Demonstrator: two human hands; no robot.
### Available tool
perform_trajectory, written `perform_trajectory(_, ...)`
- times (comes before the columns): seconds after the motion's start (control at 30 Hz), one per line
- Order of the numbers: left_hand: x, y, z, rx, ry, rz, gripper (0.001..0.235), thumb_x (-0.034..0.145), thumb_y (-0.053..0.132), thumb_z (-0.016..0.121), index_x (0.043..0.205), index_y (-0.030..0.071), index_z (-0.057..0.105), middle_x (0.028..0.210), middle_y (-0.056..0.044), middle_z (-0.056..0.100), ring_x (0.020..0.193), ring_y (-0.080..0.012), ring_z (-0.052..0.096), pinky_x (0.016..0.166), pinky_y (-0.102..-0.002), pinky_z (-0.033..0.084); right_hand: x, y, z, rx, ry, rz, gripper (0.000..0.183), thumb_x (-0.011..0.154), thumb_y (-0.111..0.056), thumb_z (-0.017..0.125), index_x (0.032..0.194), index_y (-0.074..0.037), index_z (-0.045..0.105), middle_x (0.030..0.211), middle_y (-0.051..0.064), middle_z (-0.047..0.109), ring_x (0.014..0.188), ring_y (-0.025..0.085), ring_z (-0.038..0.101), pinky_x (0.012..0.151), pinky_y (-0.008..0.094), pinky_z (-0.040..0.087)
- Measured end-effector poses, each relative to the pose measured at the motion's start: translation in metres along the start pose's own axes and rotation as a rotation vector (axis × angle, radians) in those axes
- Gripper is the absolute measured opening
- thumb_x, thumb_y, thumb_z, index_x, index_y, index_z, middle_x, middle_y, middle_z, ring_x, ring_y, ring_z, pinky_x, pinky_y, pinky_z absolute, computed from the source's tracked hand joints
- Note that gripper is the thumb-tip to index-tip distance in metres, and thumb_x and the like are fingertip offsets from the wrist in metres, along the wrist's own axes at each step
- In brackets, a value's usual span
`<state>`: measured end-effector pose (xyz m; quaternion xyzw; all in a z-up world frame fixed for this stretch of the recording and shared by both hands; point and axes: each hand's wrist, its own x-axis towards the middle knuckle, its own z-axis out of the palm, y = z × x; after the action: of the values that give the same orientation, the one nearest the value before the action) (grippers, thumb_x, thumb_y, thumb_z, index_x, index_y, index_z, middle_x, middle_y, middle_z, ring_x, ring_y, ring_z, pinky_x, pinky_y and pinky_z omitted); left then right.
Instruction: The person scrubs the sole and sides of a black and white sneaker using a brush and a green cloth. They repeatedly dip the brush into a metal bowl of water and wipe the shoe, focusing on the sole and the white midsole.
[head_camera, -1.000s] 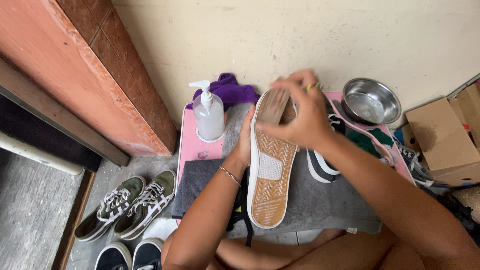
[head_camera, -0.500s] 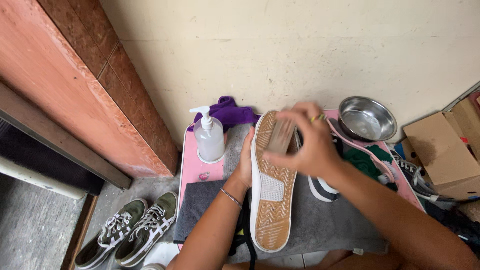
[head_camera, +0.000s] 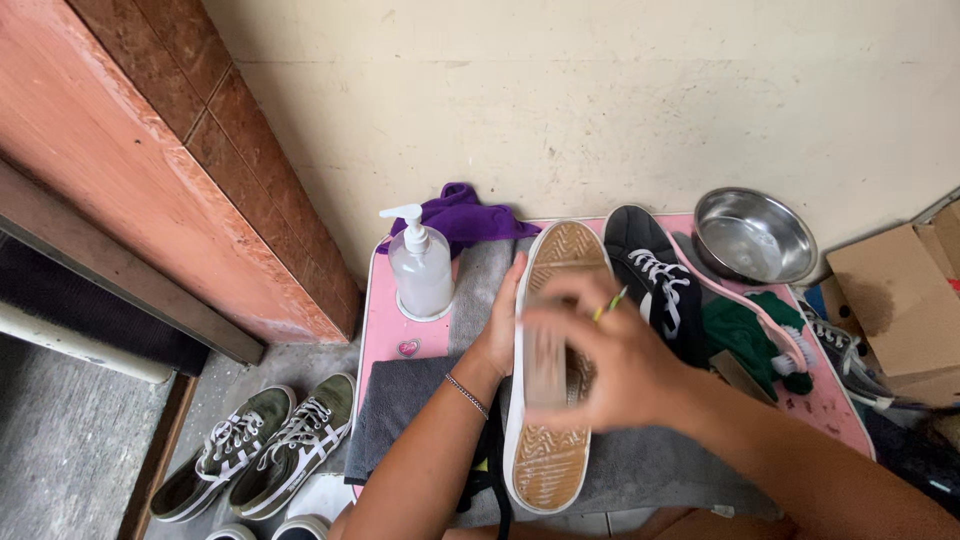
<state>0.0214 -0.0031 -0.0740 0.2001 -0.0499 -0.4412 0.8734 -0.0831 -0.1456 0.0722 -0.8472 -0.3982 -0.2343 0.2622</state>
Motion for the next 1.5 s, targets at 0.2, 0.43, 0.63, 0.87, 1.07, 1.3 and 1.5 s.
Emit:
perform_trajectory(0.2,0.007,-0.007,-0.007,-0.010,-0.186,-0.012,0.097,0.108,0.083,0.056,0.148,-0.004,0.071,0.134,-0.036,0.077,0.120,-0.0536,0.076,0.111,-0.077,0.056,0.021,0.069,-0.025,-0.159,0.134,0.240,0.088,0.073,-0.053,0.105,0.146,-0.013,0.075,0.144,0.014,0.058,0.133,0.030,0.065,0.111,0.050,0.062)
perform_trajectory(0.43,0.004,-0.003,0.014,0.016,-0.069,0.162,0.087,0.109,0.072,0.054,0.170,0.010,0.056,0.164,-0.017,0.065,0.147,-0.0330,0.064,0.127,-0.056,0.049,0.017,0.044,-0.021,-0.070,0.107,0.147,0.091,0.074,-0.046,0.107,0.151,-0.009,0.073,0.144,0.016,0.055,0.140,0.032,0.063,0.123,0.049,0.056)
perform_trajectory(0.63,0.007,-0.003,0.011,0.050,-0.090,0.150,0.087,0.111,0.072,0.053,0.167,0.006,0.058,0.162,-0.023,0.065,0.146,-0.0379,0.066,0.128,-0.057,0.048,-0.013,0.026,-0.039,0.094,0.011,0.196,0.085,0.084,-0.025,0.093,0.161,-0.006,0.063,0.157,0.021,0.052,0.154,0.035,0.058,0.122,0.044,0.058)
perform_trajectory(0.87,0.006,-0.006,0.015,0.082,-0.074,0.083,0.090,0.111,0.076,0.049,0.165,0.004,0.059,0.151,-0.028,0.070,0.131,-0.0433,0.071,0.116,-0.063,0.054,-0.017,0.038,-0.043,0.049,-0.030,0.181,0.093,0.079,-0.034,0.105,0.159,-0.007,0.064,0.157,0.022,0.054,0.149,0.034,0.062,0.123,0.045,0.061)
perform_trajectory(1.07,0.007,-0.009,-0.004,0.044,-0.072,-0.036,0.102,0.107,0.084,0.053,0.157,-0.004,0.063,0.133,-0.039,0.075,0.116,-0.0536,0.077,0.106,-0.070,0.060,0.001,0.086,-0.034,-0.091,0.153,0.225,0.092,0.078,-0.041,0.107,0.155,-0.006,0.071,0.145,0.018,0.061,0.134,0.030,0.068,0.114,0.045,0.064)
perform_trajectory(1.3,0.003,-0.004,0.015,0.079,-0.115,0.137,0.086,0.115,0.073,0.048,0.160,0.001,0.062,0.150,-0.020,0.073,0.138,-0.0281,0.071,0.121,-0.044,0.053,-0.001,0.063,-0.025,0.111,-0.023,-0.076,0.090,0.075,-0.052,0.111,0.146,-0.011,0.075,0.146,0.017,0.063,0.133,0.033,0.071,0.117,0.046,0.058)
perform_trajectory(1.5,0.005,-0.005,-0.003,0.083,-0.137,-0.024,0.104,0.109,0.087,0.045,0.131,-0.009,0.077,0.123,-0.039,0.078,0.111,-0.0545,0.079,0.105,-0.066,0.063,-0.003,0.095,-0.017,-0.185,0.262,0.212,0.087,0.078,-0.053,0.102,0.143,-0.003,0.075,0.127,0.018,0.060,0.116,0.030,0.065,0.095,0.044,0.059)
